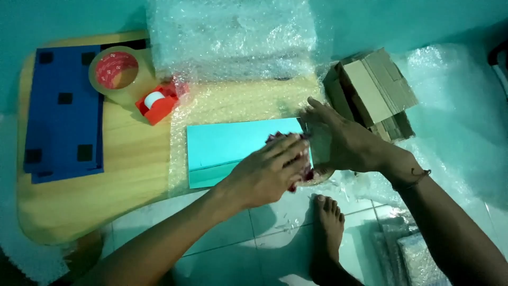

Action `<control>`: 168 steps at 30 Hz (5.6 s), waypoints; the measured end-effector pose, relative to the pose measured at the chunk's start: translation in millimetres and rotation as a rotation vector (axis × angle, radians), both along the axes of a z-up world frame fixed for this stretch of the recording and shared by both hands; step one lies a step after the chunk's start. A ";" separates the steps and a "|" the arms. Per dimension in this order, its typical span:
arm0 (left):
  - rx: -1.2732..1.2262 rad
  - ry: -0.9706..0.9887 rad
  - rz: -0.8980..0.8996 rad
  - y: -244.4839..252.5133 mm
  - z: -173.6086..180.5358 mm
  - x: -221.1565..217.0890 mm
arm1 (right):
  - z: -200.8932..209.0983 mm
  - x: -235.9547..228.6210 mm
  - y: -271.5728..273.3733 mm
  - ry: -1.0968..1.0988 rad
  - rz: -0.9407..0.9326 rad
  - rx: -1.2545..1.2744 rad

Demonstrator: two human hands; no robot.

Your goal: Cleaning a blue rectangular object with a cloth and wrapping it in bubble wrap secured with tape.

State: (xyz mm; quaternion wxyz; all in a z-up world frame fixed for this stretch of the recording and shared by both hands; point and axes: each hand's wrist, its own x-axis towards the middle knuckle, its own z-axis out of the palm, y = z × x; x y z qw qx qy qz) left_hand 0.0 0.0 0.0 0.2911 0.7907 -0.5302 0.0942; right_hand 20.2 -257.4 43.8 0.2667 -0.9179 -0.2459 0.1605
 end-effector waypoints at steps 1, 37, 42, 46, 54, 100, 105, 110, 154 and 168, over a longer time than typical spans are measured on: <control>0.000 -0.001 -0.001 0.5 0.5 -3.1 | 2.4 0.2 2.1 -0.001 -0.001 0.000; 0.254 0.475 -0.193 25.4 36.4 20.3 | 14.9 -1.2 8.1 0.118 -0.035 -0.041; 0.244 0.445 -0.026 39.6 35.2 40.9 | 16.2 -0.9 10.5 0.157 -0.093 -0.123; 0.152 0.434 0.010 46.7 30.5 53.1 | 18.6 -0.6 10.0 0.135 -0.068 -0.105; 0.289 0.524 -0.121 62.8 34.1 24.8 | 17.5 -0.7 12.4 0.124 -0.052 -0.056; 0.278 0.043 0.185 35.8 12.1 40.8 | 23.0 0.0 15.5 0.175 -0.108 -0.146; 0.169 0.068 0.133 -0.2 6.2 44.3 | 17.3 0.2 14.1 0.168 -0.102 -0.090; 0.145 0.090 0.048 -11.2 18.6 43.3 | -0.1 1.0 -0.5 0.122 -0.062 -0.039; 0.329 0.455 0.269 137.7 30.1 48.5 | 26.9 -3.4 23.9 0.116 -0.105 -0.176; -0.159 1.400 0.663 67.5 84.5 22.0 | 3.2 0.8 7.5 0.156 -0.129 -0.081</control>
